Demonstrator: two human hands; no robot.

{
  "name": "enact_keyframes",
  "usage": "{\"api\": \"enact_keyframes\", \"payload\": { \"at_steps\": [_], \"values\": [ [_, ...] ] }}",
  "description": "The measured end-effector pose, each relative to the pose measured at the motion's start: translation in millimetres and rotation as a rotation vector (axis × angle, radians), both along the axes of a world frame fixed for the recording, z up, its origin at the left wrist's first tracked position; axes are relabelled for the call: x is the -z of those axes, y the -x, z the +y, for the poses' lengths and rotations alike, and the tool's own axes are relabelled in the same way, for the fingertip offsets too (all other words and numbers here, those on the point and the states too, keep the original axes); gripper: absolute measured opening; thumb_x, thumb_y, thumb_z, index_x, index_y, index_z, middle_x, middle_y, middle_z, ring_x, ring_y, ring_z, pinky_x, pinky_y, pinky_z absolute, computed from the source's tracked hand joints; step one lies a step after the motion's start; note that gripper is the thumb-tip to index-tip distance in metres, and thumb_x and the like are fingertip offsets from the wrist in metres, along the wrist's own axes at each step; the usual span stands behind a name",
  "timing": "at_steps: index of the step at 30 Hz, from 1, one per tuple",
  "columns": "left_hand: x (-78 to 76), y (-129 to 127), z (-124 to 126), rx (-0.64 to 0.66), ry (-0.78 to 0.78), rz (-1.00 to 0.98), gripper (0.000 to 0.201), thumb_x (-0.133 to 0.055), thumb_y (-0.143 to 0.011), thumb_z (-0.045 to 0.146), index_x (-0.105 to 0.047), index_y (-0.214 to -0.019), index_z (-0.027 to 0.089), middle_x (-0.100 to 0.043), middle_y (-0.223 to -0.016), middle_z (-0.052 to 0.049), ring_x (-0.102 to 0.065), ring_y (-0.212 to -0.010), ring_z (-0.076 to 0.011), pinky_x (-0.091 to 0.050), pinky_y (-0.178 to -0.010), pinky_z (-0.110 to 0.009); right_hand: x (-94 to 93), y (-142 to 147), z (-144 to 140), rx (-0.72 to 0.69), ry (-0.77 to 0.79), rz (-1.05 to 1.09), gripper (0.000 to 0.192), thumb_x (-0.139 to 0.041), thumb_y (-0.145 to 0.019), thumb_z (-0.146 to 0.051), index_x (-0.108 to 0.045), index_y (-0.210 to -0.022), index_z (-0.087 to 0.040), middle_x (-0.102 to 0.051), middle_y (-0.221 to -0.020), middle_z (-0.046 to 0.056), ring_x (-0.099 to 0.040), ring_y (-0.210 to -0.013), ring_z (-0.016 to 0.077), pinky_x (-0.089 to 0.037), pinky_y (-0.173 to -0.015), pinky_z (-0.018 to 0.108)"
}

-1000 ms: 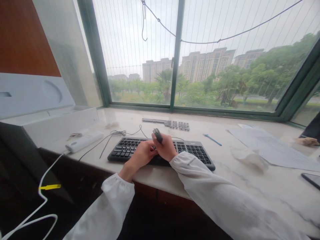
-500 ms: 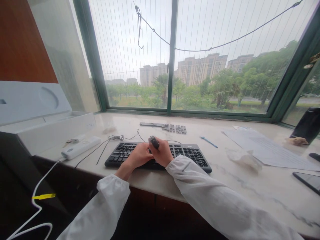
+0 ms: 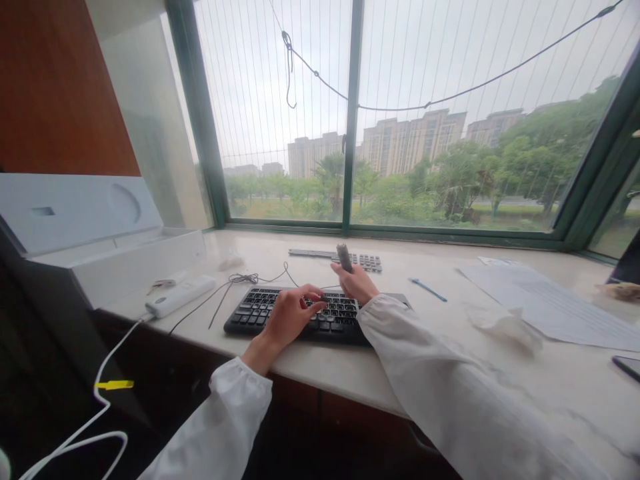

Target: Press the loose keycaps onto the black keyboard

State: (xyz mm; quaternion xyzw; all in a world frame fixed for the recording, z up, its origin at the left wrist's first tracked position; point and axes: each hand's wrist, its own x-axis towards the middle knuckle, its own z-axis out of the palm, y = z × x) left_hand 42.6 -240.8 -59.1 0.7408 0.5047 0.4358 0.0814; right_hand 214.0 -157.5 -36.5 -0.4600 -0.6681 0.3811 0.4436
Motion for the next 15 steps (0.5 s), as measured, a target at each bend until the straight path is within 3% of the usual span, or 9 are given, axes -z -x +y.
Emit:
{"api": "enact_keyframes", "payload": {
  "at_steps": [6,15],
  "values": [
    [-1.6,-0.9,-4.4,-0.054,-0.059,-0.103,0.02,-0.063,-0.084,0.042,-0.072,-0.093,0.027,-0.074,-0.083,0.003,-0.054,-0.046,-0.0085,-0.045,-0.057,-0.022,-10.5,-11.4,-6.2,-0.342,0.128,-0.172,0.039,-0.065,-0.074,-0.057,-0.061,-0.078,-0.018,-0.032,-0.037,-0.01,-0.029,-0.035,0.0075,-0.021,-0.036,0.021],
    [-1.4,0.6,-3.6,-0.116,-0.028,-0.093,0.022,-0.064,-0.083,0.045,-0.072,-0.092,0.027,-0.074,-0.082,0.003,-0.056,-0.045,-0.0095,-0.045,-0.059,-0.023,-7.9,-14.5,-8.0,-0.452,-0.018,-0.238,0.044,-0.067,-0.071,-0.057,-0.072,-0.081,-0.015,-0.034,-0.042,-0.01,-0.03,-0.039,0.0068,-0.021,-0.041,0.023]
  ]
}}
